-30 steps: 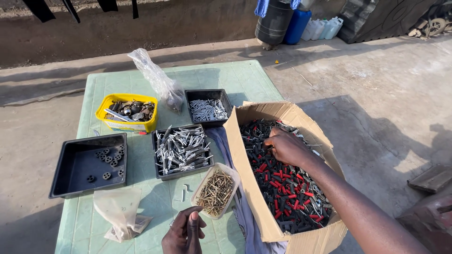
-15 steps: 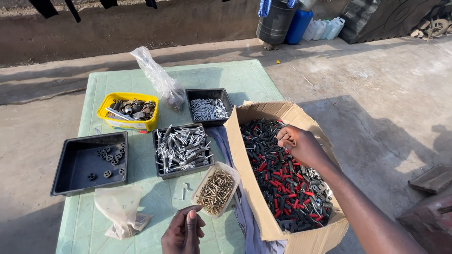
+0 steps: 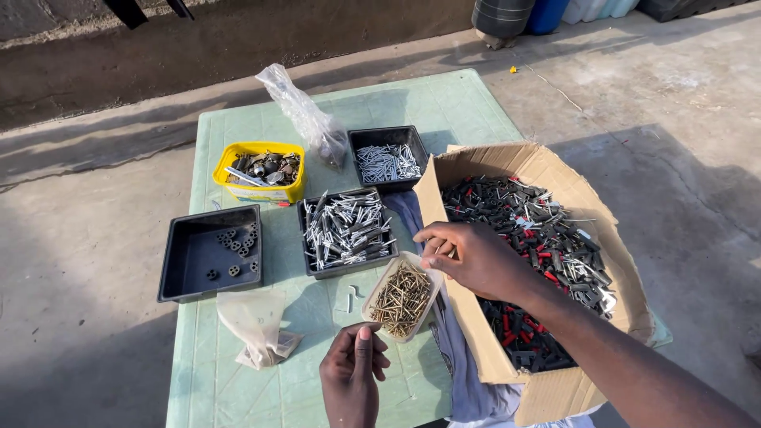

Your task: Assembling screws and plastic wall plugs by hand

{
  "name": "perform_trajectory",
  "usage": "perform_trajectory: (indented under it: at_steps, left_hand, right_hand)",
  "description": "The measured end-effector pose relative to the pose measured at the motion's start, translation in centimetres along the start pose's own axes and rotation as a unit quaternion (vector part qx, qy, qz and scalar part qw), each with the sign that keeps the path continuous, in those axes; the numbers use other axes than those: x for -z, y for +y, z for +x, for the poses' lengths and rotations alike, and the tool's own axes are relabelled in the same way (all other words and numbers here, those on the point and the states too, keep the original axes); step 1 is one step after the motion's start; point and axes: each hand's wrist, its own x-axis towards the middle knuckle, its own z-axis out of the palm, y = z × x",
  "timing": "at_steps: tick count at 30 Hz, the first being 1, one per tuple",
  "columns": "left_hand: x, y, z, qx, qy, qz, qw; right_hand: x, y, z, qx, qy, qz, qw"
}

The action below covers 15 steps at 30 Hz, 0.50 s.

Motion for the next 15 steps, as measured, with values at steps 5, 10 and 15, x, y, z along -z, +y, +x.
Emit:
perform_trajectory:
  at_steps: [5, 10, 15]
  left_hand:
    - [1.9, -2.8, 0.5, -0.032, 0.038, -0.001, 0.999]
    - [4.6, -7.3, 1.9, 0.028, 0.019, -0.007, 0.999]
    - [5.2, -11.5, 2.8, -0.022, 0.065, 0.020, 0.997]
  right_hand:
    - [5.1, 2.2, 1.4, -0.038, 0.145, -0.026, 0.988]
    - [8.7, 9.0, 6.3, -0.040, 0.227, -0.018, 0.973]
    - [5.0, 17.3, 12.2, 0.010, 0.046, -0.142, 0.989]
